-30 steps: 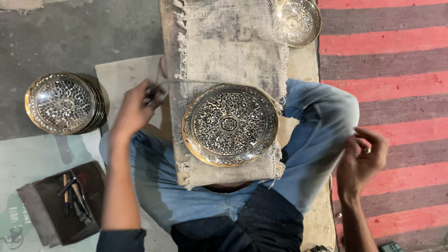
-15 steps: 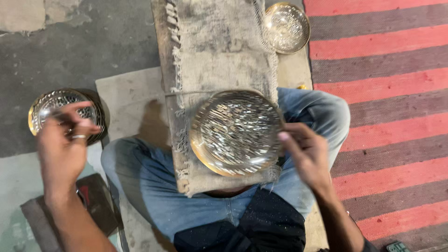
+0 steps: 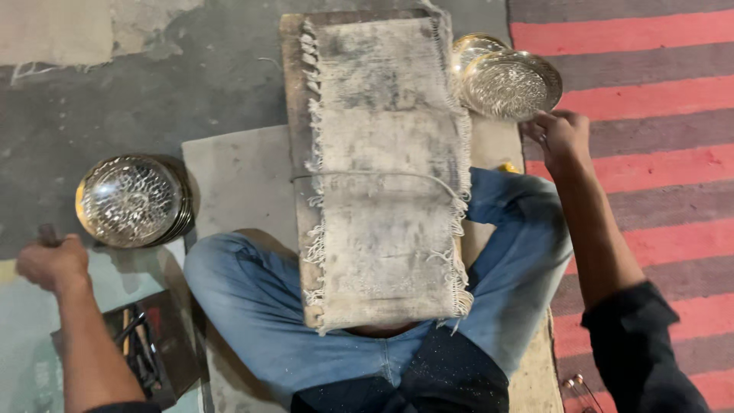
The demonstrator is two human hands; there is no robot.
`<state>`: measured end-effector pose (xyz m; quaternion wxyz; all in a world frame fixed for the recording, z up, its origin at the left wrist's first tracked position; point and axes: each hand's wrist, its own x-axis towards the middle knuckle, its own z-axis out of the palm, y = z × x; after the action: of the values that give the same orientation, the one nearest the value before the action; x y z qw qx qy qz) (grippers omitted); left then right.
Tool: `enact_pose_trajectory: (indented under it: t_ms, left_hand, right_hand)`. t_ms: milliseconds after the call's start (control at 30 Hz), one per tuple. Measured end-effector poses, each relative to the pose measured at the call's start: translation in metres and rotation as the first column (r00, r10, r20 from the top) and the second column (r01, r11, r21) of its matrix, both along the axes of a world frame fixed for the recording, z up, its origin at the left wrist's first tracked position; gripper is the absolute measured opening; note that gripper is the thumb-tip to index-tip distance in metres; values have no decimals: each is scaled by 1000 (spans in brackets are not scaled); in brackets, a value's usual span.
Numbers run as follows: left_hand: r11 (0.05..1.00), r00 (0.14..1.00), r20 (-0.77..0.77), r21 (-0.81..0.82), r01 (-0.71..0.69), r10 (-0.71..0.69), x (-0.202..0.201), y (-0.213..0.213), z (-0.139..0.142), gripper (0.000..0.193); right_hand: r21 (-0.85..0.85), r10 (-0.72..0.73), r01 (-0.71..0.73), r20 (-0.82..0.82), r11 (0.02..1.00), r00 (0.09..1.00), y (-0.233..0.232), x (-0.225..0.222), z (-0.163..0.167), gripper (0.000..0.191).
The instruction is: The person sits cross-legged on the floor with a decorative brass plate resting on a cloth cushion on their lap. They hold a punch against the plate's surface and strike it with a wooden mallet to emboss the pattern, periodically repositioning the plate and adjusting a cord around it before resuming hammering.
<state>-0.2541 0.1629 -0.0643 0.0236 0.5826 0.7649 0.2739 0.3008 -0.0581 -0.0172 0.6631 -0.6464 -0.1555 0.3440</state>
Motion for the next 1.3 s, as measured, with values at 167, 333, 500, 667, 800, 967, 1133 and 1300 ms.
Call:
enact_pose_trajectory:
  t_ms: [167, 333, 500, 667, 800, 967, 1133, 1300]
  left_hand:
    - [998, 989, 150, -61, 10, 0, 22, -9, 12, 26]
    - [997, 973, 228, -57, 54, -40, 38, -13, 17, 19]
    - [975, 997, -15, -209, -81, 80, 37, -7, 13, 15]
    - [995, 979, -202, 93, 19, 0, 17, 7, 9, 12]
    - [914, 905, -353, 235, 331, -237, 0, 6, 21, 11]
    - [847, 862, -229, 192, 495, -452, -2, -35, 43, 13]
    - [763, 791, 82, 339, 550, -606, 51, -104, 57, 15]
    - [636, 411, 523, 379, 672, -746, 153, -135, 56, 13]
  right_hand:
    - [-4, -101, 104, -267, 995, 958, 43, -2, -6, 10]
    - [107, 21, 14, -323, 994, 946, 45, -9, -2, 26]
    - [-309, 136, -120, 33, 943, 990, 34, -18, 12, 44]
    - [-232, 157, -88, 301, 969, 941, 19, -30, 16, 44]
    - [-36, 55, -44, 437, 998, 898, -19, -42, 5, 38]
    - [67, -52, 24, 445, 997, 894, -70, -56, -15, 26]
    - [139, 22, -94, 446, 986, 895, -104, -68, -15, 21]
    - [85, 236, -299, 428, 951, 872, -109, -100, -19, 26]
